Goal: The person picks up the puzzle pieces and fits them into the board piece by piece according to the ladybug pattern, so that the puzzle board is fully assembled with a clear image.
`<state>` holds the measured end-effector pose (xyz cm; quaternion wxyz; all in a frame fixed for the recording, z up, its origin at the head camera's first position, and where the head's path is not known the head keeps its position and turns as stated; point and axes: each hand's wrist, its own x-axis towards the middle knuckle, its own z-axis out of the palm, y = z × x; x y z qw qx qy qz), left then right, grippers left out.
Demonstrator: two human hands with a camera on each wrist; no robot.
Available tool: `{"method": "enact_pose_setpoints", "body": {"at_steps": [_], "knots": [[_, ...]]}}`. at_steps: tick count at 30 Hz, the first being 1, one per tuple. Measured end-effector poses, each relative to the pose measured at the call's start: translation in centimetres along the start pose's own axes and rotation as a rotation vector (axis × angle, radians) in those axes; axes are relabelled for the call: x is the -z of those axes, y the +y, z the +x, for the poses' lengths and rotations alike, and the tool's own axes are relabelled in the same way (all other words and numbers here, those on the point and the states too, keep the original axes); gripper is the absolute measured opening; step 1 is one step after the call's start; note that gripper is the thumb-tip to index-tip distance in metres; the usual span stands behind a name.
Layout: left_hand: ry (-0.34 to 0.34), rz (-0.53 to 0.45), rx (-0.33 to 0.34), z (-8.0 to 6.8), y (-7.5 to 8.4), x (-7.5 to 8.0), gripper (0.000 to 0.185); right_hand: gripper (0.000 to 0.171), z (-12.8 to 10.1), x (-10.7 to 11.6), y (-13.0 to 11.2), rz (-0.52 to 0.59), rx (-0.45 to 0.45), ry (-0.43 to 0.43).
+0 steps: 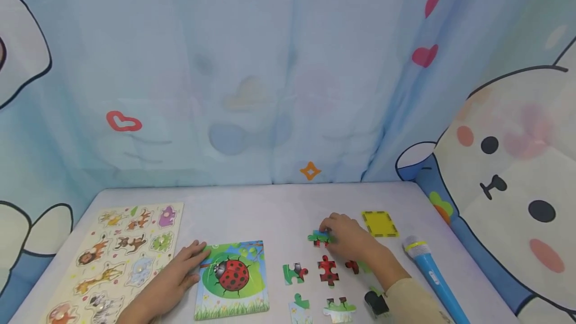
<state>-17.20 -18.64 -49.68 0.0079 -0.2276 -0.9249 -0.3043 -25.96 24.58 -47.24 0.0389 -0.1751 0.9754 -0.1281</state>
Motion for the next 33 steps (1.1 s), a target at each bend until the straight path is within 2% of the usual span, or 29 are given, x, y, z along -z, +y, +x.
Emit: {"method": "enact_pose_setpoints", "body": {"at_steps": [6, 13, 24, 33], "knots": [[0.004, -0.002, -0.007, 0.1, 0.0, 0.0, 0.052, 0.027, 0.3, 0.9, -1.3, 0.054, 0.106, 0.034], [0.003, 0.002, -0.009, 0.2, 0.0, 0.1, 0.051, 0.024, 1.1, 1.1, -4.2, 0.098, 0.203, 0.023], [-0.006, -0.009, 0.002, 0.0, 0.0, 0.2, 0.051, 0.020, 2.8, 0.1, -8.6, 0.171, 0.391, -0.055], [-0.001, -0.017, 0.010, 0.1, 0.2, 0.3, 0.052, 0.023, 4.1, -1.3, -13.0, 0.184, 0.476, -0.107]]}}
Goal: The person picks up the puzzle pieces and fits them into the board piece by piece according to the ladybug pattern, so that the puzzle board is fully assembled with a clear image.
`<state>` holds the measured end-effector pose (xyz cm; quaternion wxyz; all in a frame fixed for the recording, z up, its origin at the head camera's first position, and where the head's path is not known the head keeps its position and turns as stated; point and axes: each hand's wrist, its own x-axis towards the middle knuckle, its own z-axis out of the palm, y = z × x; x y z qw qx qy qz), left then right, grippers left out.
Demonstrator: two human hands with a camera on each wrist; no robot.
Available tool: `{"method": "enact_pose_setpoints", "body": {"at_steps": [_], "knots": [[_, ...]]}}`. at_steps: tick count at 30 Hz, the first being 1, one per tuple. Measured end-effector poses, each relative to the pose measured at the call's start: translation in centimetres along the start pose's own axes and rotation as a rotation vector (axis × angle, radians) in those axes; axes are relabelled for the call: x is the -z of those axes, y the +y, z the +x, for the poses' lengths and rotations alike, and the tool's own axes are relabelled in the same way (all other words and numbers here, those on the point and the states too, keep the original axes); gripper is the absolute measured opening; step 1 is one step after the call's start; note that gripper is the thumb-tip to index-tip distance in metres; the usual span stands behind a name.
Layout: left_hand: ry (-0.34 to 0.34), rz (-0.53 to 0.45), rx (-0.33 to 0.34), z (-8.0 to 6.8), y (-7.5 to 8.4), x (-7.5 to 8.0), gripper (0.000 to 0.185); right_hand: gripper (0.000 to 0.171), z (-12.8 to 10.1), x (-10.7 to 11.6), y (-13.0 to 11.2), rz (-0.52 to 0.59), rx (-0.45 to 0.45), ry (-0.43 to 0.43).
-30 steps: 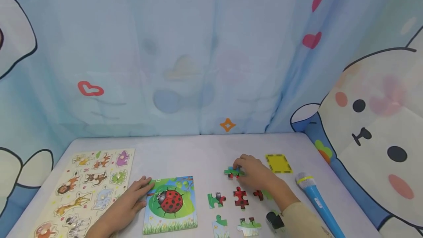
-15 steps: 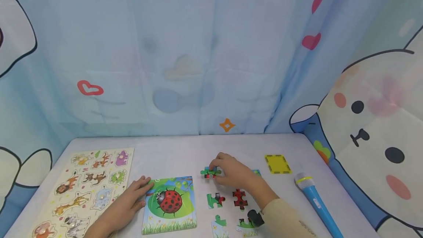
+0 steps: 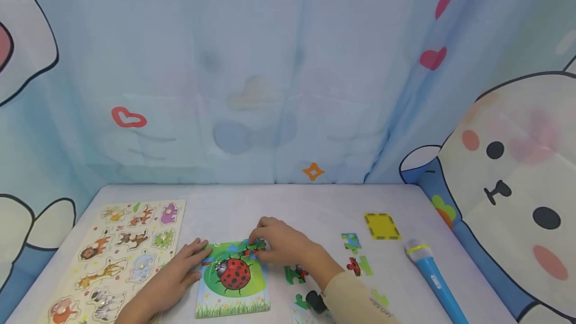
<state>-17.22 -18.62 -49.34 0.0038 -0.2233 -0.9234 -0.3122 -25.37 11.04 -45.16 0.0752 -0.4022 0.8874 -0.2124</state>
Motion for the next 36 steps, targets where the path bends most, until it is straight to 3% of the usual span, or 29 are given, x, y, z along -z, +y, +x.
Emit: {"method": "enact_pose_setpoints", "body": {"at_steps": [6, 25, 36], "knots": [[-0.003, 0.013, -0.005, 0.0, -0.2, 0.0, 0.052, 0.024, 1.6, -1.2, -1.7, -0.038, 0.086, -0.011], [-0.016, -0.005, 0.012, 0.3, 0.0, 0.1, 0.051, 0.032, 3.2, -2.3, -2.7, -0.032, -0.031, -0.079], [-0.015, 0.132, -0.064, 0.2, -0.3, -0.4, 0.049, 0.026, 3.8, -2.7, -2.5, -0.074, 0.029, -0.098]]}}
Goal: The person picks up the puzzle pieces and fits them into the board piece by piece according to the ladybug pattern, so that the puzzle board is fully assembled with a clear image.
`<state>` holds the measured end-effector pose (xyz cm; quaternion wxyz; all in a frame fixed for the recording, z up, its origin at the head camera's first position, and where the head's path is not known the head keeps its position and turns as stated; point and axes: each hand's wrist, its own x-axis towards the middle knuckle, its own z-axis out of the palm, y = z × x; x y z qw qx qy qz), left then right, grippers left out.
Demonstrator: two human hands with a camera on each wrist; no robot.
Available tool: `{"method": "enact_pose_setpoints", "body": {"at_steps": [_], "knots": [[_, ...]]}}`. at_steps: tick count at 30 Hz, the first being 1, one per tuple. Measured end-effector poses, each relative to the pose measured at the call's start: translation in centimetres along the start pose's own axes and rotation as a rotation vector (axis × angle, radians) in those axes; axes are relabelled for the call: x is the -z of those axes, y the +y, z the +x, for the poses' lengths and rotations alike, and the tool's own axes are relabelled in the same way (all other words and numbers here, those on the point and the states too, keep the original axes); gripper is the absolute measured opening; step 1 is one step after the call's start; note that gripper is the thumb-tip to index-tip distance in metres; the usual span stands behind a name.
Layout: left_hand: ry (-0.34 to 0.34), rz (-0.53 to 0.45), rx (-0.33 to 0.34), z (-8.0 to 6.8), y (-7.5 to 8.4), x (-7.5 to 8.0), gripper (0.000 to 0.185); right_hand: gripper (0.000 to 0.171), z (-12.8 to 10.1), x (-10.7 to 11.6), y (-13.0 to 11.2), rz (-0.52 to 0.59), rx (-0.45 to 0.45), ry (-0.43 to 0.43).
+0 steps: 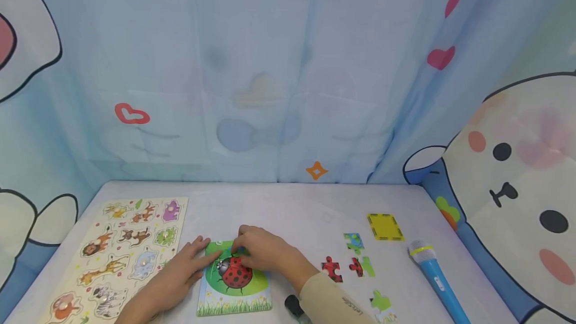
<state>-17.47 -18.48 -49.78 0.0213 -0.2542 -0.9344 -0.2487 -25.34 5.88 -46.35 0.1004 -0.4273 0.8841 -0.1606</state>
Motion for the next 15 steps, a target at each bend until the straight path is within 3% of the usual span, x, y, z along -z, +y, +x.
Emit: {"method": "enact_pose_setpoints", "body": {"at_steps": [4, 15], "knots": [[-0.013, 0.034, -0.025, 0.10, 0.43, 0.18, 0.048, 0.024, 0.11, 0.42, -0.27, -0.050, 0.001, -0.021], [-0.043, 0.066, 0.017, -0.09, 0.69, 0.32, 0.047, 0.029, -0.21, 0.44, 0.00, -0.091, -0.003, -0.059]]}}
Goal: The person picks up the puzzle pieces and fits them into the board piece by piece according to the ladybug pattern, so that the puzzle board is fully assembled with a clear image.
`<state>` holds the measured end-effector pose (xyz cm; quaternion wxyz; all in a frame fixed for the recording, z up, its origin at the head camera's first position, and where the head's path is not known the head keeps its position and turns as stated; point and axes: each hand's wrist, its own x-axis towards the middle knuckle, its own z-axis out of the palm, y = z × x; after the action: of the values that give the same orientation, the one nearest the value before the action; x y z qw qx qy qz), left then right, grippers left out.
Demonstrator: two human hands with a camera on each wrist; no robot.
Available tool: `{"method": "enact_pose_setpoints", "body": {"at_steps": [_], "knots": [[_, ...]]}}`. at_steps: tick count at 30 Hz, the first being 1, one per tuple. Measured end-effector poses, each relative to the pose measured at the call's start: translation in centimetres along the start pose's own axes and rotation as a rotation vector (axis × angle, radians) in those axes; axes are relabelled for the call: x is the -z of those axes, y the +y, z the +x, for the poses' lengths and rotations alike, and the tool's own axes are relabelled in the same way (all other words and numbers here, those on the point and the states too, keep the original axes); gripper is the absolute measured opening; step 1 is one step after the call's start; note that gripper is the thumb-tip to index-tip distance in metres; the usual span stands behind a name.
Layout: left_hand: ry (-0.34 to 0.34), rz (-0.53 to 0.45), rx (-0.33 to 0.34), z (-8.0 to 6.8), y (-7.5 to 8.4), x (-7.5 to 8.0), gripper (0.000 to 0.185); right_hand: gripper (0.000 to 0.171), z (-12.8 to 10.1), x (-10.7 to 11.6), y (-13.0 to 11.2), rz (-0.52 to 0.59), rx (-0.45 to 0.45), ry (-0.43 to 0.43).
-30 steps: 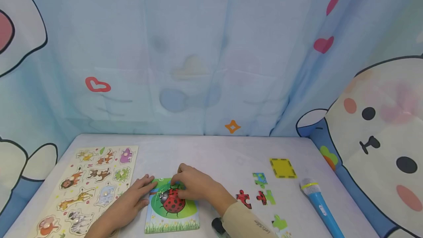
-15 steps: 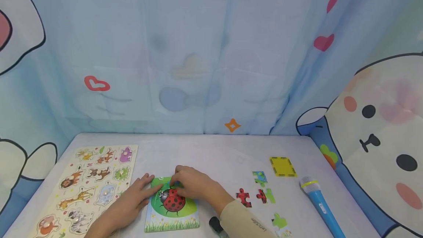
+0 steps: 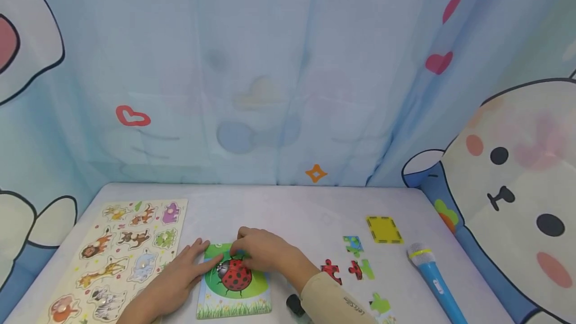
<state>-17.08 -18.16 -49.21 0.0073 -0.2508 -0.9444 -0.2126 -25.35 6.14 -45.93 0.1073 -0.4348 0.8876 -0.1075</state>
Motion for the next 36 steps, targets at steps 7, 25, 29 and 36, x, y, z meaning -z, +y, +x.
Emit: {"method": "enact_pose_setpoints", "body": {"at_steps": [7, 25, 29, 36], "knots": [[0.011, -0.017, -0.005, 0.0, 0.2, 0.1, 0.045, 0.039, -1.1, 0.4, 0.5, 0.070, -0.050, 0.029], [0.048, -0.027, -0.014, -0.4, 0.1, -0.3, 0.047, 0.035, -8.5, 1.4, 5.5, 0.203, -0.262, 0.109], [0.058, -0.025, -0.024, -0.4, 0.1, -0.3, 0.047, 0.033, -10.3, 1.1, 5.8, 0.214, -0.314, 0.090], [0.061, -0.018, -0.023, -0.3, 0.2, -0.2, 0.045, 0.032, -12.6, 0.7, 6.3, 0.243, -0.314, 0.090]]}}
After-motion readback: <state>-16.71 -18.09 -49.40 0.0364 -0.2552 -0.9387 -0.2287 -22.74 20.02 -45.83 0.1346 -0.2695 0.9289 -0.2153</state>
